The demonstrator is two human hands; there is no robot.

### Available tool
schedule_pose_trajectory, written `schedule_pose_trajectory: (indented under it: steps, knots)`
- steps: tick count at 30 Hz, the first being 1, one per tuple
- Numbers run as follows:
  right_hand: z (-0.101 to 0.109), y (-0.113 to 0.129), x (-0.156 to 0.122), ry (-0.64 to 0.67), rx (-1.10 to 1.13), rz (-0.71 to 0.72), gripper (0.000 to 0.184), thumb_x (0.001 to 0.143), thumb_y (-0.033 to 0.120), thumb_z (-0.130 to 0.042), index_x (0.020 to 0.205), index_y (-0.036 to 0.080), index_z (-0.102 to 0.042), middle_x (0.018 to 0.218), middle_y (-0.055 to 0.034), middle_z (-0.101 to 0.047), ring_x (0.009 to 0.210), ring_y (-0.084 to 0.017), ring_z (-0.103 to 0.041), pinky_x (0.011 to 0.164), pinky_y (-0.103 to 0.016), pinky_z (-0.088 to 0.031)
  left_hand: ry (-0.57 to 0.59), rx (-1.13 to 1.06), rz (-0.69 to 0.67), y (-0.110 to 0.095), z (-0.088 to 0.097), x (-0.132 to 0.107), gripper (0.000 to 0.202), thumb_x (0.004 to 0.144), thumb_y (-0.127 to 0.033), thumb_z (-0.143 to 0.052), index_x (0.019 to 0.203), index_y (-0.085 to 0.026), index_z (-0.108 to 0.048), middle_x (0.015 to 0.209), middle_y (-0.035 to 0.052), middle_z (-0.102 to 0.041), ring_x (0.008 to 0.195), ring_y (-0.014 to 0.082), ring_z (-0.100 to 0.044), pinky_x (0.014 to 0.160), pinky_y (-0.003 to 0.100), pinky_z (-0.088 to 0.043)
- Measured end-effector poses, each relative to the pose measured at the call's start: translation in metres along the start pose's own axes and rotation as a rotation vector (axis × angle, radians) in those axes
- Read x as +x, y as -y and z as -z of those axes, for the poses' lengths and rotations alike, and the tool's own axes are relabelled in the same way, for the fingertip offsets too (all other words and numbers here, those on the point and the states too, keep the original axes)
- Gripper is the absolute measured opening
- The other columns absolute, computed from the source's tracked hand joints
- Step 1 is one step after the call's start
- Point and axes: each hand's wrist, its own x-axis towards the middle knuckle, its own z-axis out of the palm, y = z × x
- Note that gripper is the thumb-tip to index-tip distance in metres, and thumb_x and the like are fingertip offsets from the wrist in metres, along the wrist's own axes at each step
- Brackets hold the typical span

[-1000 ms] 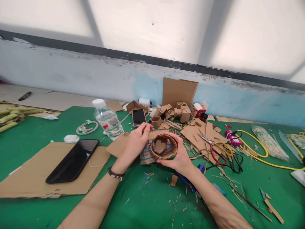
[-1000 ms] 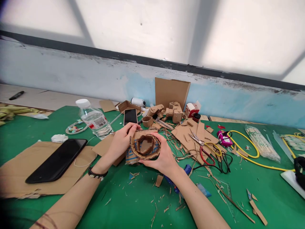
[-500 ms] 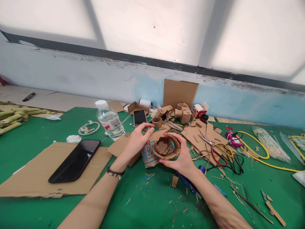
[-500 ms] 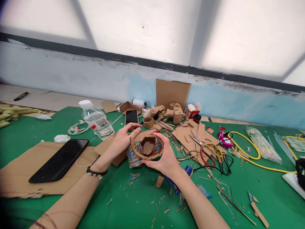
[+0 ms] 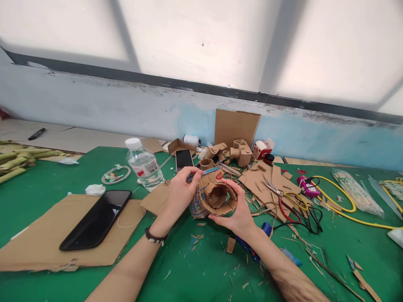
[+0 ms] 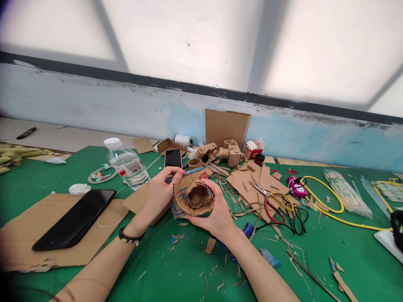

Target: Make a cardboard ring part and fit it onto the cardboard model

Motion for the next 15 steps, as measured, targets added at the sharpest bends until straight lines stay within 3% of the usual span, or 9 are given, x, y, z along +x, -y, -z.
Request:
schedule_pose_trajectory:
  steps: [3, 11, 15]
  knots:
    - [-0.002, -0.001, -0.002, 0.001, 0.012, 0.023, 0.108, 0.079, 0.037, -0.102, 0.167, 0.039, -0.040, 0.165, -0.0102, -0.059, 0.154, -0.034, -0.061, 0.131, -0.050, -0.052, 0.042, -0.006, 0.029, -0.002, 0.000, -0.002, 0.043, 0.110, -0.057, -0.053, 0.103, -0.024, -0.080, 0.108, 0.0046, -0.084, 0.098, 0.0258, -0.075, 0.087, 0.037, -0.053]
    - [-0.003, -0.005, -0.006, -0.014, 0.015, 0.049, 0.103, 0.082, 0.033, -0.100, 0.166, 0.034, -0.041, 0.164, -0.0131, -0.060, 0.155, -0.032, -0.059, 0.131, -0.054, -0.051, 0.044, -0.085, 0.029, -0.006, -0.001, -0.005, 0.061, 0.115, -0.063, -0.038, 0.107, -0.023, -0.082, 0.123, 0.0085, -0.085, 0.117, 0.0287, -0.077, 0.104, 0.042, -0.055]
    - [-0.002, -0.004, -0.005, -0.021, 0.002, 0.065, 0.101, 0.082, 0.035, -0.099, 0.165, 0.033, -0.041, 0.161, -0.0130, -0.062, 0.153, -0.032, -0.062, 0.130, -0.052, -0.053, -0.116, -0.161, -0.142, -0.010, -0.006, -0.013, 0.057, 0.117, -0.059, -0.035, 0.103, -0.024, -0.077, 0.119, 0.0089, -0.084, 0.128, 0.0281, -0.075, 0.126, 0.049, -0.048]
